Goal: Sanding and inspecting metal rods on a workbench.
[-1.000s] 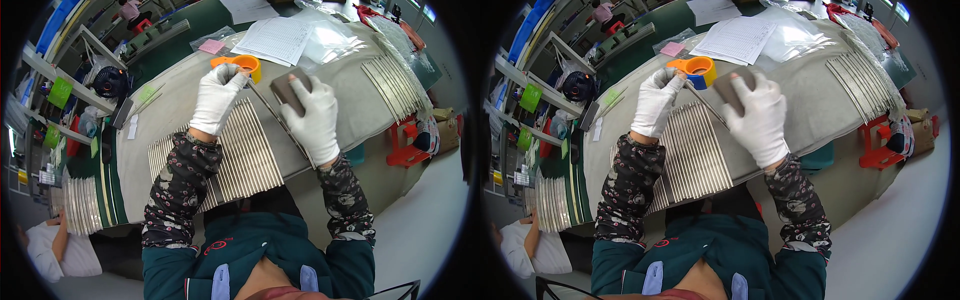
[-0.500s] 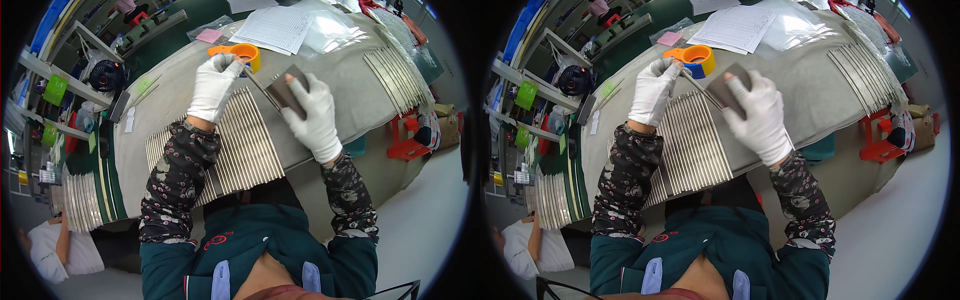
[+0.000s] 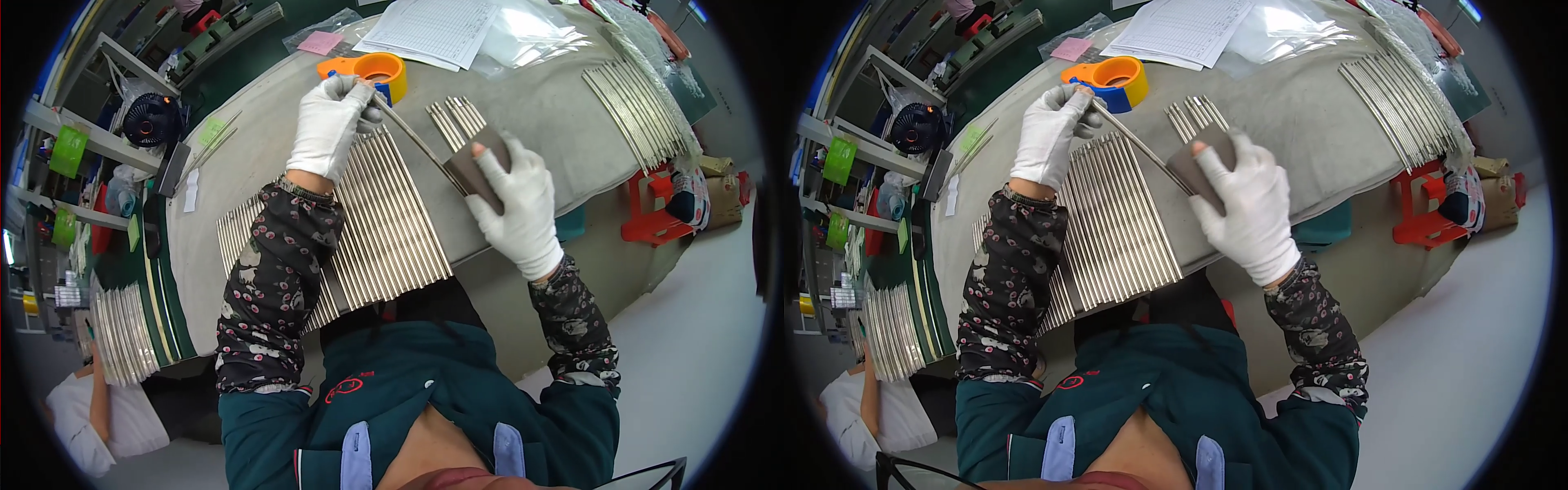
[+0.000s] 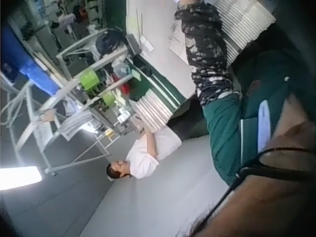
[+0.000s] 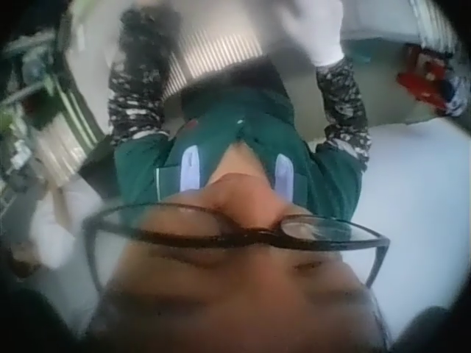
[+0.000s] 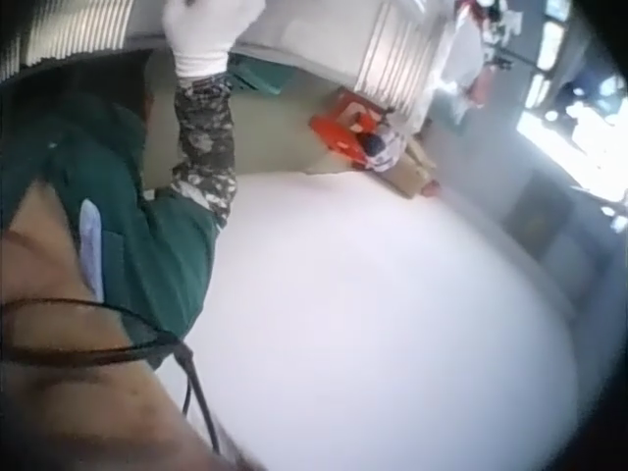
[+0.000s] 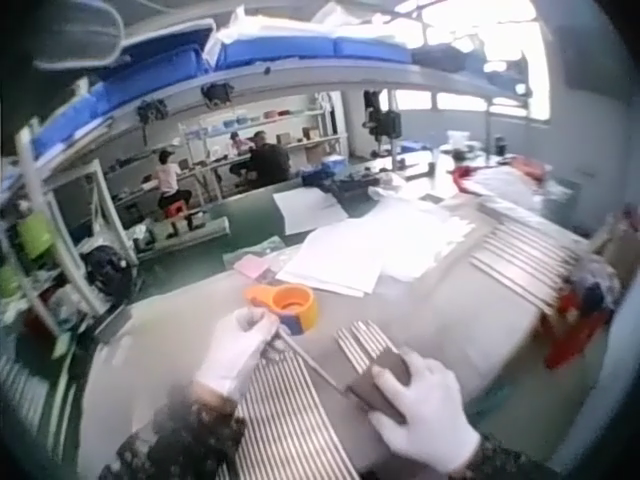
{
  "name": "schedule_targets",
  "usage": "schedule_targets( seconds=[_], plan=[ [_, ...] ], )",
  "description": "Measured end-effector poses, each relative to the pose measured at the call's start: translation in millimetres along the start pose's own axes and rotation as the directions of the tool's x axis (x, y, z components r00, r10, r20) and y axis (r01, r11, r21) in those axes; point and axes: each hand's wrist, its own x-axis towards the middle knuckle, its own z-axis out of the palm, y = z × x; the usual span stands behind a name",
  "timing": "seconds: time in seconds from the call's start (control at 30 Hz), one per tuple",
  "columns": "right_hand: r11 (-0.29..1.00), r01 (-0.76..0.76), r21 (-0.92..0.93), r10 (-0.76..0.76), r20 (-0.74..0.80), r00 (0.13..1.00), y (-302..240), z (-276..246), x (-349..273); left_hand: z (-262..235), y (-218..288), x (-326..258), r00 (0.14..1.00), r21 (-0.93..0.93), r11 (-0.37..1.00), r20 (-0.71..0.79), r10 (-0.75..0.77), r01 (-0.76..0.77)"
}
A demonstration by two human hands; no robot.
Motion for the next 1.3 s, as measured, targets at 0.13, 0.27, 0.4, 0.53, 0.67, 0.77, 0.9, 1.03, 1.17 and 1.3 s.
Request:
schedule_targets(
  seconds=[0.13,0.27,0.4,0.53,0.67,0.77,0.9,1.03,1.17,1.3],
  plan=[
    [0.982,-0.163,-0.095,0.142,-0.193,0.971,40.3,-27.1,-10.9,2.2,-11.5,9.4,0.990,-0.072,0.987,0.039,-0.139,0.142],
    [0.975,-0.203,-0.085,0.185,-0.184,0.965,52.1,-42.3,-31.7,18.9,-25.8,25.4,0.964,-0.131,0.955,0.048,-0.260,0.264],
    [0.959,-0.272,-0.077,0.257,-0.165,0.952,53.0,-50.4,-56.3,32.5,-46.6,39.3,0.927,-0.133,0.918,0.064,-0.369,0.374],
    [0.952,-0.286,-0.107,0.270,-0.145,0.952,61.1,-57.6,-77.3,40.5,-60.3,43.2,0.885,0.170,0.909,0.217,-0.411,0.381],
    [0.937,-0.340,-0.081,0.328,-0.133,0.935,63.9,-60.7,-86.2,60.5,-35.8,25.1,0.982,0.774,0.622,0.185,-0.047,-0.116],
    [0.935,-0.348,-0.073,0.337,-0.132,0.932,63.0,-60.2,-90.4,63.0,-24.7,-13.2,0.813,0.732,0.429,0.582,0.010,-0.529],
    [0.934,-0.352,-0.069,0.343,-0.116,0.932,62.7,-57.9,-92.8,69.8,-44.4,-64.6,0.695,0.623,0.375,0.713,0.087,-0.686],
    [0.941,-0.338,-0.025,0.334,-0.103,0.937,64.9,-48.8,-89.2,77.4,-50.3,-76.0,0.736,0.664,0.371,0.671,0.087,-0.649],
    [0.944,-0.329,-0.038,0.324,-0.098,0.941,67.2,-37.5,-81.8,79.1,-50.3,-87.6,0.723,0.639,0.402,0.685,0.090,-0.656],
    [0.951,-0.299,-0.077,0.290,-0.109,0.951,77.6,-27.2,-68.5,78.2,-47.1,-92.1,0.721,0.634,0.407,0.685,0.099,-0.658]
  ],
)
